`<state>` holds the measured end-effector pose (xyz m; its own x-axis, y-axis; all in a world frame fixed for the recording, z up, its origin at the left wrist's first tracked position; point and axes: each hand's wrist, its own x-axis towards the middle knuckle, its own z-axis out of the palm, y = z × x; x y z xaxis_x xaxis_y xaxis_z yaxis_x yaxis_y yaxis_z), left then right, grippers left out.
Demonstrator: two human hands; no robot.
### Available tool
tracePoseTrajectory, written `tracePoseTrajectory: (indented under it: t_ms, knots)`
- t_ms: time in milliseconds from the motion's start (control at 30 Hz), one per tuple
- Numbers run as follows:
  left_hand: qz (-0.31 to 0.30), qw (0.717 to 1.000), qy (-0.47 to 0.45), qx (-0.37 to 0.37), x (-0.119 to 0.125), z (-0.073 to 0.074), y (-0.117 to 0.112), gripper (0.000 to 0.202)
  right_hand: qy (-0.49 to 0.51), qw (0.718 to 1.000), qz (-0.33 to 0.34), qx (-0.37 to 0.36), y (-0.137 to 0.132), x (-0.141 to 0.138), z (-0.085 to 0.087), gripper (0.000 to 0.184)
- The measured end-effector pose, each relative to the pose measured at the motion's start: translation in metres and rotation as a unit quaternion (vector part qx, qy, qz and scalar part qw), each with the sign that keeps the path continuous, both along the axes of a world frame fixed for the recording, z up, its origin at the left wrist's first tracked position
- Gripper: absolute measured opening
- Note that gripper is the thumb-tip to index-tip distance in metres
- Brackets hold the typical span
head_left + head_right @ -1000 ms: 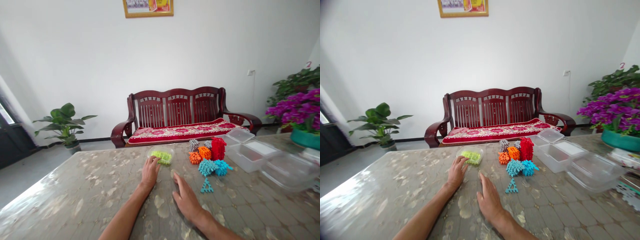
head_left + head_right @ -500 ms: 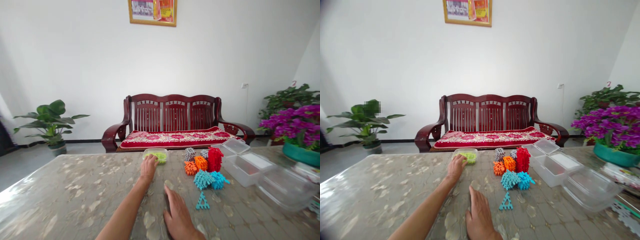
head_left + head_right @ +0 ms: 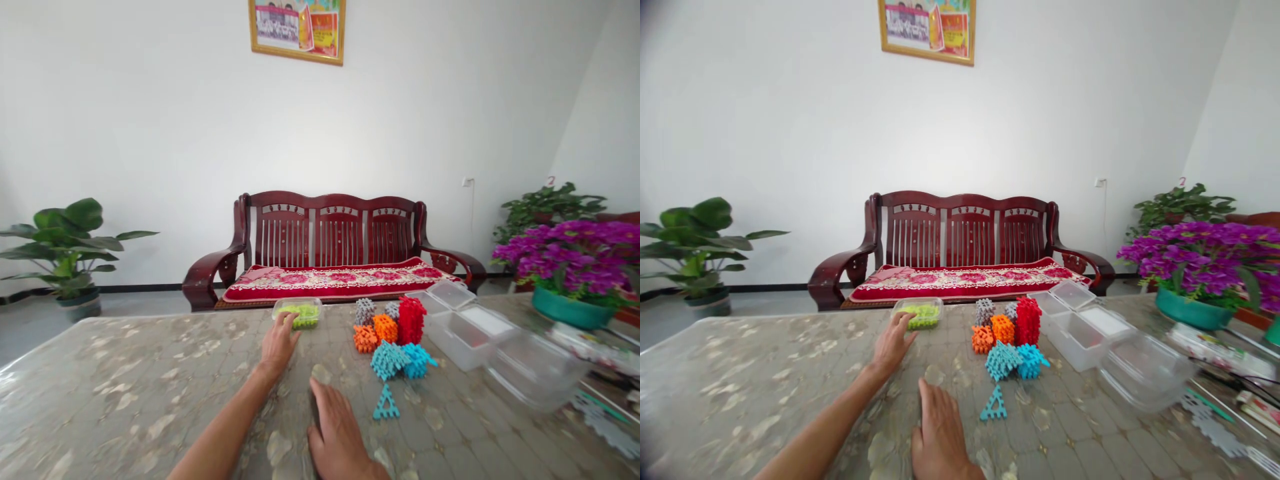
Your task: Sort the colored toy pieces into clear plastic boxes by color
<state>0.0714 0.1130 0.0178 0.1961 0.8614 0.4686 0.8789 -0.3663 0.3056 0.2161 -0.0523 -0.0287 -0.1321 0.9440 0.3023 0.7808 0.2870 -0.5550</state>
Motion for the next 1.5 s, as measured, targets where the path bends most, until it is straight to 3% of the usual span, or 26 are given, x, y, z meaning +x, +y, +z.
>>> tracePoseTrajectory:
  t_ms: [233, 400, 500, 633, 733, 800, 867, 967, 1067, 1200, 1400, 1500]
  knots:
    - [0.003, 0.998, -0.009, -0.057, -0.034, -0.025, -0.053, 0.040, 0.002, 0.995, 0.054, 0.080, -0.017, -0.002, 0.024, 0.056]
    - [0.016, 0.995, 0.056, -0.085, -0.039, -0.034, -0.075, 0.032, -0.001, 0.977, 0.089, 0.193, -0.025, 0.008, 0.046, 0.041]
    - [0.008, 0.993, 0.093, -0.073, -0.033, -0.033, -0.086, 0.037, 0.011, 0.959, 0.033, 0.280, -0.023, 0.035, 0.071, 0.033]
    - [0.006, 0.993, 0.093, -0.078, -0.028, -0.029, -0.096, 0.039, -0.026, 0.927, -0.134, 0.350, -0.017, 0.110, 0.110, 0.023]
    - [-0.003, 0.993, 0.072, -0.089, -0.029, -0.025, -0.099, 0.039, -0.163, 0.895, -0.292, 0.296, -0.021, 0.184, 0.127, 0.030]
    - [-0.010, 0.994, 0.063, -0.093, -0.030, -0.023, -0.099, 0.039, -0.254, 0.858, -0.388, 0.220, -0.028, 0.230, 0.128, 0.040]
    - [-0.014, 0.994, 0.057, -0.096, -0.032, -0.022, -0.099, 0.038, -0.319, 0.831, -0.431, 0.149, -0.036, 0.267, 0.121, 0.047]
    - [-0.017, 0.994, 0.050, -0.099, -0.034, -0.020, -0.098, 0.037, -0.373, 0.821, -0.430, 0.048, -0.043, 0.302, 0.109, 0.041]
    - [-0.018, 0.994, 0.046, -0.103, -0.035, -0.019, -0.098, 0.037, -0.397, 0.824, -0.405, 0.006, -0.045, 0.315, 0.103, 0.033]
    - [-0.021, 0.993, 0.042, -0.106, -0.035, -0.019, -0.098, 0.037, -0.417, 0.816, -0.400, 0.004, -0.045, 0.315, 0.106, 0.028]
    - [-0.029, 0.993, 0.033, -0.109, -0.037, -0.020, -0.098, 0.037, -0.425, 0.813, -0.396, 0.029, -0.052, 0.321, 0.106, 0.028]
    - [-0.029, 0.993, 0.028, -0.111, -0.037, -0.021, -0.097, 0.036, -0.417, 0.808, -0.409, 0.080, -0.064, 0.318, 0.112, 0.028]
